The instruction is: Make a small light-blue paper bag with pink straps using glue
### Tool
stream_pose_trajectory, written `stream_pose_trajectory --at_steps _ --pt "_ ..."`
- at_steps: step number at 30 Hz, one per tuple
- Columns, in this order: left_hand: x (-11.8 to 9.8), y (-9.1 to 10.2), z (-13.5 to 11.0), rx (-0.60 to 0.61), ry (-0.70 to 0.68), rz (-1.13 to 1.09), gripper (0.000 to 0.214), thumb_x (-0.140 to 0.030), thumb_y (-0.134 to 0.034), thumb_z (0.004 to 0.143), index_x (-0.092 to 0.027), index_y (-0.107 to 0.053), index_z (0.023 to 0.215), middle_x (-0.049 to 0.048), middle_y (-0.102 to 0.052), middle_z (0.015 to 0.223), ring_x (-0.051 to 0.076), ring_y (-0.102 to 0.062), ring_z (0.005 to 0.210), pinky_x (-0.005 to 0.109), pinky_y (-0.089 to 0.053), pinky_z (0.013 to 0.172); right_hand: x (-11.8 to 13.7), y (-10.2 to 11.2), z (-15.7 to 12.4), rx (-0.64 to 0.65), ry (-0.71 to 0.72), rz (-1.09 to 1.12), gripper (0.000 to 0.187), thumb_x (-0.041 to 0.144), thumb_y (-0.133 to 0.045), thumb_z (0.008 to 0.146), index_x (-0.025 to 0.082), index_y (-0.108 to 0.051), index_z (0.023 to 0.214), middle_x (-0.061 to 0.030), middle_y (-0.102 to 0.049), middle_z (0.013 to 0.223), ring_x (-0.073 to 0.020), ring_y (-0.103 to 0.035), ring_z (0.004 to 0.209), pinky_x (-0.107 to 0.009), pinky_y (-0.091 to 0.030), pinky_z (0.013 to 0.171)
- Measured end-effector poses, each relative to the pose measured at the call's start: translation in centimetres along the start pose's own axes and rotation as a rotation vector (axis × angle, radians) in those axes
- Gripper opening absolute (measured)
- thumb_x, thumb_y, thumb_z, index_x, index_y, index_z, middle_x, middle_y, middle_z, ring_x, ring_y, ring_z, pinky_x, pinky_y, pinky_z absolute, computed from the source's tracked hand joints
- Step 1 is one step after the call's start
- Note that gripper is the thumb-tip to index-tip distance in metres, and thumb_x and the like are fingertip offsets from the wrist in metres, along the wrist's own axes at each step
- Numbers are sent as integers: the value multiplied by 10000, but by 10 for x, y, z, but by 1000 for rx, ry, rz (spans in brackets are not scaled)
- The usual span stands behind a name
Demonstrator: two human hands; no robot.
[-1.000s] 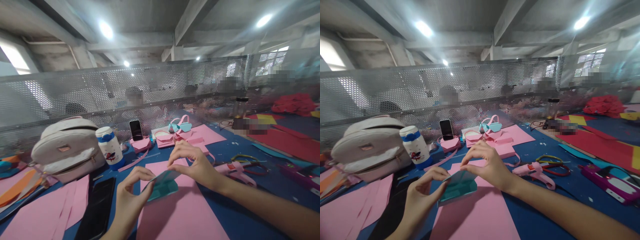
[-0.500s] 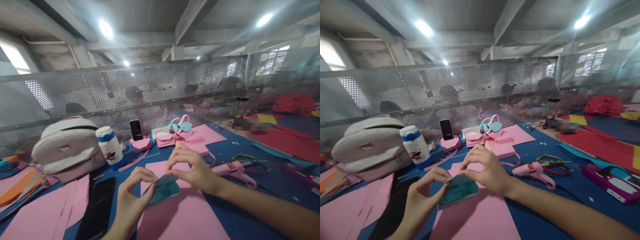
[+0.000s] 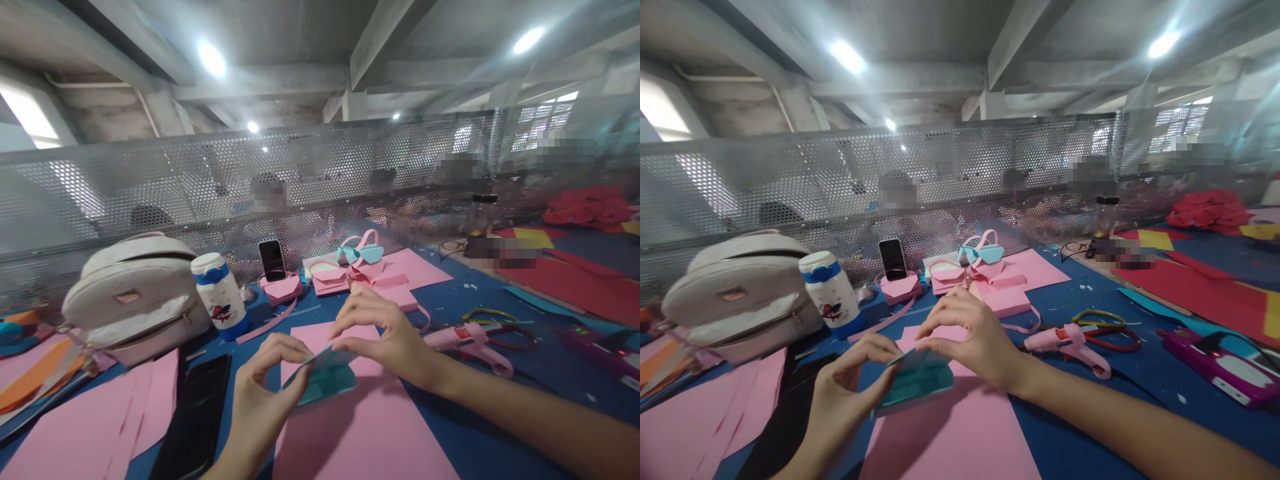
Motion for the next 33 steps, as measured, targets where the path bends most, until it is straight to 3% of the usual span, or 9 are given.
stream_pose_trajectory --at_steps 13,18,33 --pt "-4 1 -1 55 -10 60 125 -154 -688 800 -203 -661 689 21 -698 726 186 -661 720 297 -500 684 -2 -4 -3 42 -24 -31 119 241 -656 899 218 -649 783 -4 -681 840 -184 -583 868 -366 -438 854" --pt "-5 1 1 6 3 19 141 -133 -681 784 -200 -651 663 17 -688 711 173 -653 701 278 -494 668 -5 3 2 -29 -73 5 150 227 -636 900 208 -616 752 -12 -666 809 -185 -586 817 -383 -433 867" --pt "0 1 1 -11 25 -3 140 -129 -691 779 -200 -656 663 12 -691 710 166 -657 714 260 -500 672 -9 4 1 -28 -54 21 73 272 -701 871 258 -746 815 5 -721 820 -192 -597 848 -399 -423 878"
Point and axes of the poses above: each hand's wrist, its own z-axis towards the middle knuckle, its own y-axis out of the back of the hand, x = y × z, the point moved 4 cm from there along z, towards the middle knuckle
